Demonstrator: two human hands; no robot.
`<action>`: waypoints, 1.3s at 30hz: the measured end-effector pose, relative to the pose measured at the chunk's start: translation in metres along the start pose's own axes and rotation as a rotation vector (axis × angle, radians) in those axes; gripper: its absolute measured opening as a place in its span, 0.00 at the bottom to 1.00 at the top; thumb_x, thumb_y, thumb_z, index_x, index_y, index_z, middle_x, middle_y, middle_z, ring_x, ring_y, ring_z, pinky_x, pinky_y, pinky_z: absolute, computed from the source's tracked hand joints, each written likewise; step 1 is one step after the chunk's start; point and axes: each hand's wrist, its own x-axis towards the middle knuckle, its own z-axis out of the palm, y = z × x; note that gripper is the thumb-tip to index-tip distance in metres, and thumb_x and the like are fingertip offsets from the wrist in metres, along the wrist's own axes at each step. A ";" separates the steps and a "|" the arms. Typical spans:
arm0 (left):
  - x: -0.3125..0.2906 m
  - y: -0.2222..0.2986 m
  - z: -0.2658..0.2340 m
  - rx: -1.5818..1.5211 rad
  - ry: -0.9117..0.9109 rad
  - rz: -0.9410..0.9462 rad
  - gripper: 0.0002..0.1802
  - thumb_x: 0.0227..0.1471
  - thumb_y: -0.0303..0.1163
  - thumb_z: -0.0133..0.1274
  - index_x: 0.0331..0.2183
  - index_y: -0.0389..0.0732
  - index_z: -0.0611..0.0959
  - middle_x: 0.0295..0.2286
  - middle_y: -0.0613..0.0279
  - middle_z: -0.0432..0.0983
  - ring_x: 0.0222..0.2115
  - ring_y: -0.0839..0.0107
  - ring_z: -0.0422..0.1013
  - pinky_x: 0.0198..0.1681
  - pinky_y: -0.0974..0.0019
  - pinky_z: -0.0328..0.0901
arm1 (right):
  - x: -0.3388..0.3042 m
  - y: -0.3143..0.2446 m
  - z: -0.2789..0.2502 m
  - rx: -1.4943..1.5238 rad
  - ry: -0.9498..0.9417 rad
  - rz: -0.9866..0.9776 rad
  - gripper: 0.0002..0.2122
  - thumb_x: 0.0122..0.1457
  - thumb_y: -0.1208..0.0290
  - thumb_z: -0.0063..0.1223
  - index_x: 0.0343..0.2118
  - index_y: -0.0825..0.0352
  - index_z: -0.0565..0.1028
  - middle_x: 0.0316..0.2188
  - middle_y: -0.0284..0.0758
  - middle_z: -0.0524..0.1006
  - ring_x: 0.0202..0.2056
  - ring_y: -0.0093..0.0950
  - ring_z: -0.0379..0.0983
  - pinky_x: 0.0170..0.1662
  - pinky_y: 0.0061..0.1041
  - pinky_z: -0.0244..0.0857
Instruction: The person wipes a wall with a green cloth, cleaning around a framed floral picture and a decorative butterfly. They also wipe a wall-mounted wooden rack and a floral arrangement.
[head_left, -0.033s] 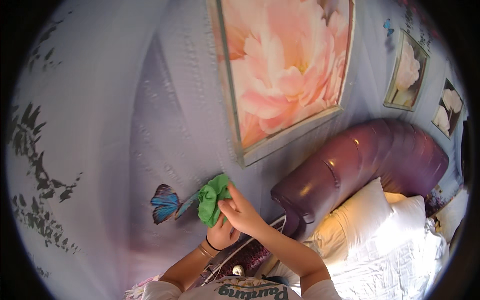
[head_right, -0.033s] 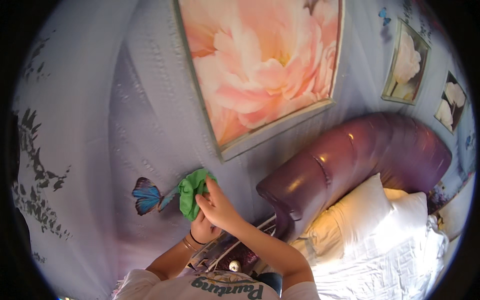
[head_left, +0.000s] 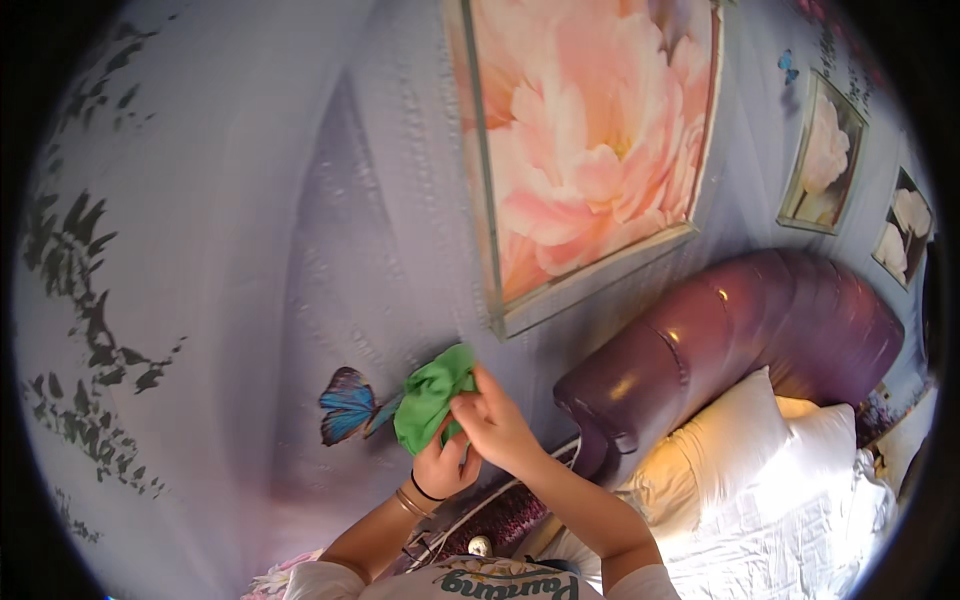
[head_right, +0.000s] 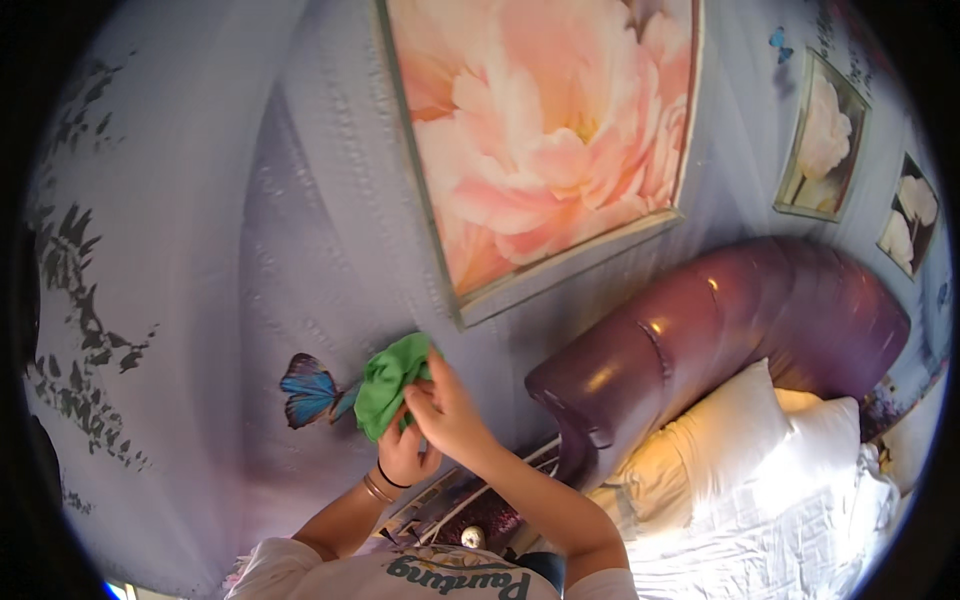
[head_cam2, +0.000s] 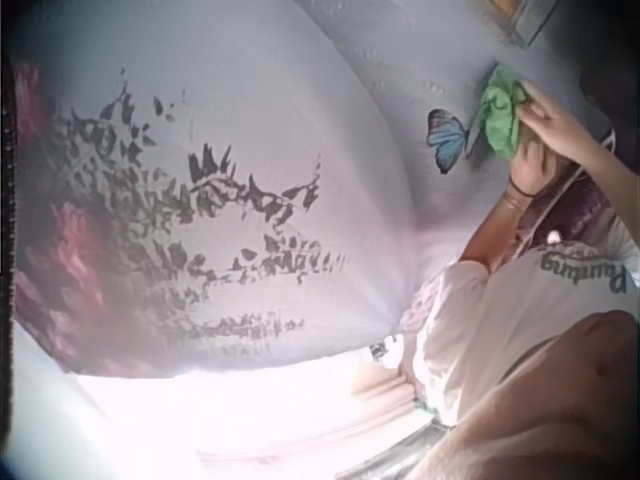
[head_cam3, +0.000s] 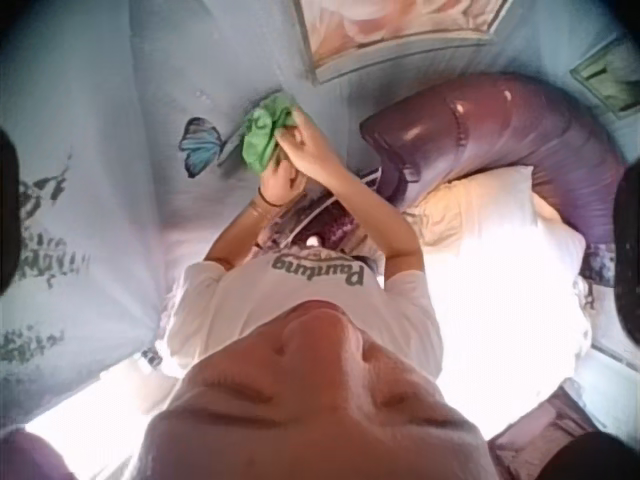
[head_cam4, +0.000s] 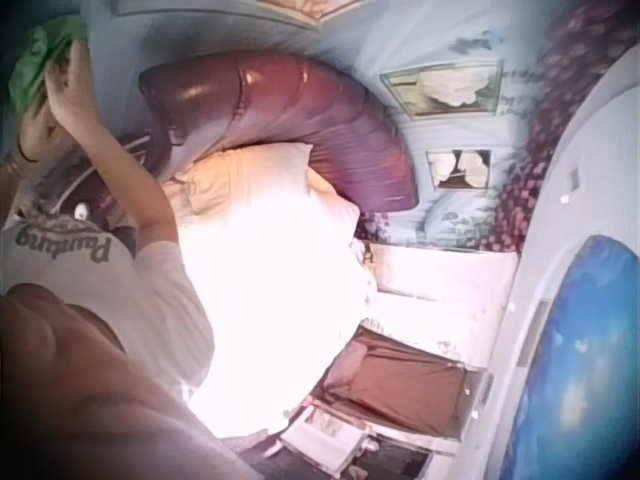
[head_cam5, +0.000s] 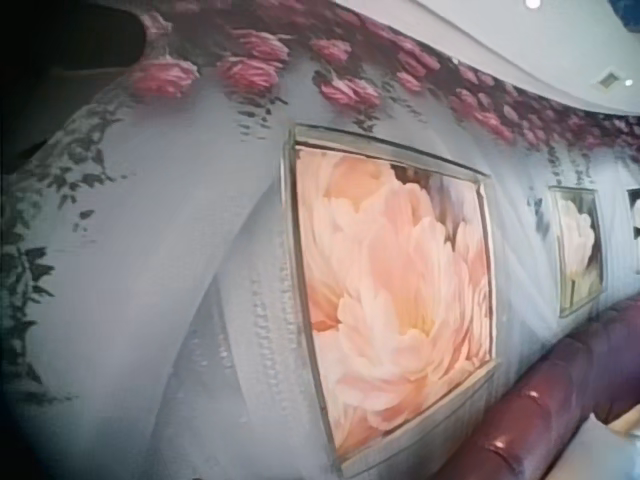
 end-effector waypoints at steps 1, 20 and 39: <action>0.015 0.003 -0.010 0.083 0.102 0.023 0.29 0.42 0.28 0.58 0.49 0.35 0.74 0.48 0.42 0.66 0.49 0.42 0.64 0.52 0.45 0.58 | 0.001 -0.006 0.000 0.025 0.030 -0.019 0.25 0.63 0.76 0.43 0.62 0.69 0.51 0.48 0.38 0.70 0.42 0.21 0.70 0.45 0.20 0.64; 0.287 0.026 -0.087 0.967 0.394 0.009 0.30 0.46 0.37 0.53 0.53 0.42 0.72 0.57 0.61 0.60 0.58 0.60 0.56 0.52 0.47 0.55 | 0.024 -0.068 -0.060 -0.464 0.329 -0.524 0.14 0.55 0.78 0.52 0.46 0.72 0.72 0.40 0.41 0.76 0.37 0.31 0.75 0.43 0.28 0.67; 0.282 0.053 -0.007 0.742 0.314 0.167 0.23 0.44 0.27 0.54 0.47 0.46 0.79 0.53 0.41 0.64 0.53 0.47 0.62 0.57 0.55 0.54 | 0.036 -0.005 -0.156 -1.029 0.327 -0.682 0.19 0.46 0.75 0.55 0.45 0.65 0.72 0.48 0.42 0.68 0.46 0.43 0.66 0.49 0.42 0.59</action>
